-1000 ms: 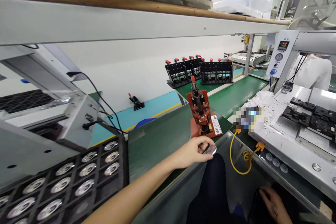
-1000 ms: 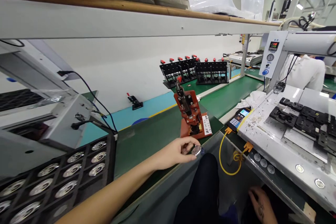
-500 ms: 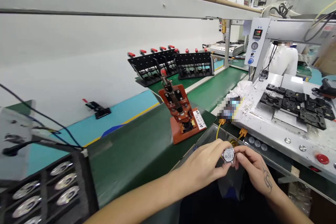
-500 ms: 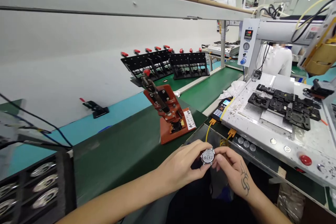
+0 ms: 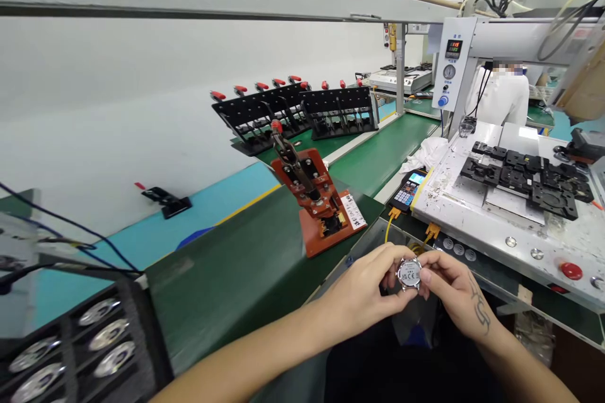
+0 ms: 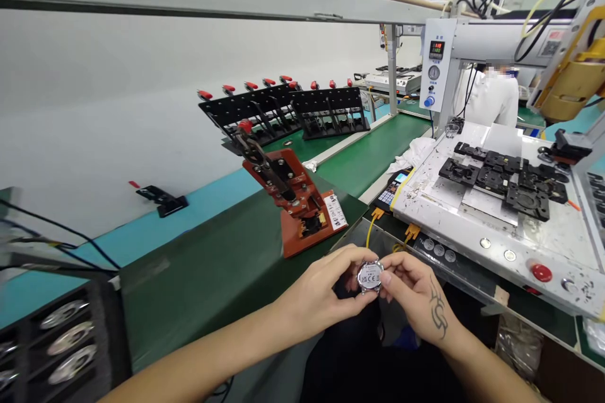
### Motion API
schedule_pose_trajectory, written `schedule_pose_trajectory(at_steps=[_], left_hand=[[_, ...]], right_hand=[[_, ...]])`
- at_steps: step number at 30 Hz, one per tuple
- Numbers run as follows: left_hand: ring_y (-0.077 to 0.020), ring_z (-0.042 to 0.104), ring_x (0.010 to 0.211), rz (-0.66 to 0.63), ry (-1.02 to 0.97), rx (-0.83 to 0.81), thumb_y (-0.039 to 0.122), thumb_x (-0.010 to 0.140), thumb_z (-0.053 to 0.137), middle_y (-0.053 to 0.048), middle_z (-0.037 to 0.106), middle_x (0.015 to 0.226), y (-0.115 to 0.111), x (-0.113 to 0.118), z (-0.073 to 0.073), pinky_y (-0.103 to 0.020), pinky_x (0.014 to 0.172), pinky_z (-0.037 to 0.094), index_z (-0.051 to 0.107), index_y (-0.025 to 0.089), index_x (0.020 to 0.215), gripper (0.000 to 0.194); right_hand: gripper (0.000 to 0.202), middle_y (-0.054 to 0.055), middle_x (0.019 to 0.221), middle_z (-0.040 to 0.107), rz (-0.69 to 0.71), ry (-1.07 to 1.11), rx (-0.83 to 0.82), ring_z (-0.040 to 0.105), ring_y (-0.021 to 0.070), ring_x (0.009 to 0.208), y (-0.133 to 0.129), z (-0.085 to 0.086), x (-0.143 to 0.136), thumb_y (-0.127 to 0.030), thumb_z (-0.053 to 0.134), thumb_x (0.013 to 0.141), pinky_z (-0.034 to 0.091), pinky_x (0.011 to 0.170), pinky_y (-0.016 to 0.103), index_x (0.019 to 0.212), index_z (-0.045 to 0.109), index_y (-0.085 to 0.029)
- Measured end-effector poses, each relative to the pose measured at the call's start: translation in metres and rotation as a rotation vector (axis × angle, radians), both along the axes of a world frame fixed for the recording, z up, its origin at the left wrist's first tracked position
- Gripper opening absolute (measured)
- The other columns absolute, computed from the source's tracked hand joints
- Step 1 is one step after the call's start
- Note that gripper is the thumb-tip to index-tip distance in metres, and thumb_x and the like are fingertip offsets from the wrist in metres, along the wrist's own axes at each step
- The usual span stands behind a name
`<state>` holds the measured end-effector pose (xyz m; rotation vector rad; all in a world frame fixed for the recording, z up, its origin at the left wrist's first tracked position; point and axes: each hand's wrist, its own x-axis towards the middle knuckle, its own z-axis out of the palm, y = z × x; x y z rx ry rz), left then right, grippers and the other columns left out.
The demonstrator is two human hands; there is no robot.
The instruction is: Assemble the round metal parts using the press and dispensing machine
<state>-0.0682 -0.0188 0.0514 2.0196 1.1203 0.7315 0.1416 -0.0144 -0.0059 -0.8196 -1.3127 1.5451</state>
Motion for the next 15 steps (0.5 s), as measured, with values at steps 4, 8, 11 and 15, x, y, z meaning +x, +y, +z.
schedule_pose_trajectory(at_steps=[4,8,11,15], left_hand=[[-0.0154,0.067,0.083,0.046,-0.349,-0.358,0.031,0.087,0.080,-0.004,0.071,0.103,-0.007,-0.001,-0.002,-0.031,0.079,0.055,0.060,0.021,0.120,0.040],[-0.0146,0.069,0.072,0.129,-0.679,-0.652,0.051,0.076,0.091,-0.003,0.072,0.086,-0.023,-0.007,-0.020,-0.032,0.075,0.057,0.062,0.016,0.101,0.052],[-0.0165,0.071,0.072,0.263,-0.685,-0.559,0.054,0.069,0.095,-0.004,0.073,0.082,-0.035,-0.039,-0.037,-0.034,0.075,0.057,0.066,0.015,0.095,0.055],[-0.0195,0.072,0.085,0.788,-0.326,-0.020,0.048,0.088,0.080,-0.008,0.076,0.093,-0.074,-0.132,-0.044,-0.033,0.080,0.058,0.071,0.016,0.099,0.035]], right_hand=[[0.029,0.004,0.086,0.071,0.000,-0.086,0.019,0.064,0.0145,0.071,-0.003,-0.002,-0.001,-0.049,0.072,0.096,0.055,0.067,0.026,0.101,0.073,-0.020],[0.033,0.005,0.090,0.074,0.024,-0.307,0.055,0.070,0.0186,0.081,-0.012,-0.018,0.001,-0.053,0.069,0.096,0.060,0.075,0.026,0.110,0.074,-0.024],[0.043,0.010,0.105,0.079,0.149,-0.462,0.041,0.077,0.0269,0.097,-0.004,-0.056,0.005,-0.061,0.069,0.090,0.065,0.087,0.032,0.117,0.076,-0.028],[0.044,0.010,0.119,0.081,0.479,-0.629,0.002,0.074,0.0391,0.117,0.015,-0.154,0.013,-0.069,0.072,0.075,0.063,0.100,0.044,0.105,0.084,-0.039]])
